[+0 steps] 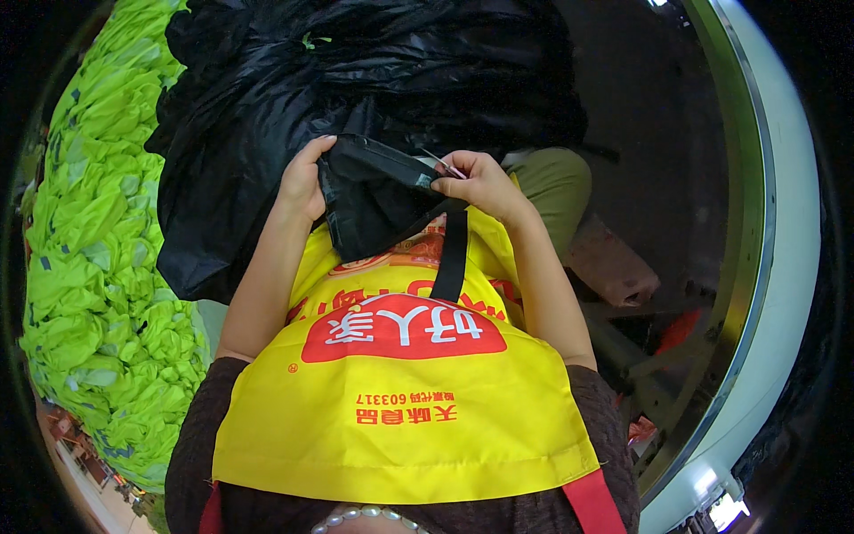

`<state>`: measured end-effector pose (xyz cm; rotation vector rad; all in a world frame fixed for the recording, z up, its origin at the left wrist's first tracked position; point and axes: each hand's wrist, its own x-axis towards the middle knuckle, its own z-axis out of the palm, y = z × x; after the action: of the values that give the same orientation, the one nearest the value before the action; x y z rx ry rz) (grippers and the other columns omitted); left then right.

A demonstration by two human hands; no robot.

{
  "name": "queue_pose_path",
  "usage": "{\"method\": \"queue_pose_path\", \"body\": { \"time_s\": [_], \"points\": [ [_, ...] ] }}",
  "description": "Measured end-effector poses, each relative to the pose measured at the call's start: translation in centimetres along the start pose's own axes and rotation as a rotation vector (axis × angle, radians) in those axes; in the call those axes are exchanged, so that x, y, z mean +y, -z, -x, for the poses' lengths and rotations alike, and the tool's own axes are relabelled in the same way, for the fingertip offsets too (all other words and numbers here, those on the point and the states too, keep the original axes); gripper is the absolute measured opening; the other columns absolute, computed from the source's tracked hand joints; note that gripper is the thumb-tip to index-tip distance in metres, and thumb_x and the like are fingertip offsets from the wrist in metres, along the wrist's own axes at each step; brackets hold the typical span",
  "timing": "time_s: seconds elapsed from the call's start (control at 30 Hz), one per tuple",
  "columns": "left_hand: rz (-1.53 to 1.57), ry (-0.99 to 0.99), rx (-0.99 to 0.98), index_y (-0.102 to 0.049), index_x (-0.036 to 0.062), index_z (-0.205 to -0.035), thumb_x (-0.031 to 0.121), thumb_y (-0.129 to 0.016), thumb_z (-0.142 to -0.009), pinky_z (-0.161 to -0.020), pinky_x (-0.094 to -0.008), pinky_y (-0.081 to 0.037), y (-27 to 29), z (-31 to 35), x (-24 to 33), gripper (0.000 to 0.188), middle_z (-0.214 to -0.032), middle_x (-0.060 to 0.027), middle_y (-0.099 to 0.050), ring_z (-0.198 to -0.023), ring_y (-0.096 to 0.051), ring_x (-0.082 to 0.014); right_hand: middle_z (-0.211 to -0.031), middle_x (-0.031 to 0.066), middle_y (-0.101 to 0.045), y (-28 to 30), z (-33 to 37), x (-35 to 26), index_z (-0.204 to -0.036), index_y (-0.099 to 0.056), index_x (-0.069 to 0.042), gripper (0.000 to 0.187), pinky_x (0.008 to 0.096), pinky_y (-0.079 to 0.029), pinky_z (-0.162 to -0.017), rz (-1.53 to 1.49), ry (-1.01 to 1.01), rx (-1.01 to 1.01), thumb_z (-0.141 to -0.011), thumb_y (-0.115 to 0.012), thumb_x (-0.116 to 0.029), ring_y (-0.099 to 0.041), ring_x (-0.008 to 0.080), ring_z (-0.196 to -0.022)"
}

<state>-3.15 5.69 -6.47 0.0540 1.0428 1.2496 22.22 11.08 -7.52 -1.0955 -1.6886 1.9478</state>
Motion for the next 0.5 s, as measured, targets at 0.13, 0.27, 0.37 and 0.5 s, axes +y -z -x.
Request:
{"method": "queue_pose_path", "body": {
  "time_s": [0.13,0.27,0.37,0.5],
  "points": [
    [-0.083,-0.049,0.004,-0.061,0.0036,-0.086,0.012,-0.054,-0.083,-0.074,-0.0293,-0.05,-0.6,1.1,0.1,0.011,-0.081,-0.0057,-0.064,-0.075,-0.061,-0.0176,-0.069,-0.0062,-0.052,0.2,0.6,1.1,-0.084,-0.062,-0.006,0.01,0.0198,-0.035,-0.054,-0.008,0.055,0.197,-0.077,-0.067,-0.01,-0.043,0.0045,-0.061],
    [-0.22,-0.048,-0.105,-0.062,0.0033,-0.084,0.011,-0.056,-0.081,-0.071,-0.0267,-0.048,-0.1,0.9,-0.2,0.011,-0.081,-0.0047,-0.064,-0.073,-0.06,-0.0152,-0.074,-0.001,-0.059,-0.6,0.6,0.1,-0.087,-0.062,-0.003,0.015,0.022,-0.042,-0.059,0.244,0.148,0.465,-0.077,-0.068,-0.013,-0.051,0.0077,-0.066],
    [-0.272,-0.062,-0.099,-0.063,0.0027,-0.083,0.011,-0.057,-0.08,-0.071,-0.0246,-0.047,-0.8,1.2,-0.4,0.011,-0.08,-0.0039,-0.064,-0.073,-0.059,-0.0137,-0.075,0.003,-0.061,-3.0,0.4,-2.4,-0.091,-0.062,0.001,0.023,0.0218,-0.044,-0.062,0.155,0.152,0.467,-0.078,-0.068,-0.017,-0.054,0.0085,-0.067],
    [-0.33,-0.081,-0.142,-0.063,0.0031,-0.083,0.011,-0.058,-0.08,-0.071,-0.023,-0.046,-1.1,0.9,-0.9,0.01,-0.08,-0.0032,-0.064,-0.072,-0.059,-0.0117,-0.072,0.0034,-0.062,-6.0,-1.3,-3.2,-0.096,-0.063,0.002,0.028,0.0213,-0.043,-0.061,-0.008,0.12,0.429,-0.08,-0.066,-0.021,-0.053,0.0077,-0.065]
  ]
}}
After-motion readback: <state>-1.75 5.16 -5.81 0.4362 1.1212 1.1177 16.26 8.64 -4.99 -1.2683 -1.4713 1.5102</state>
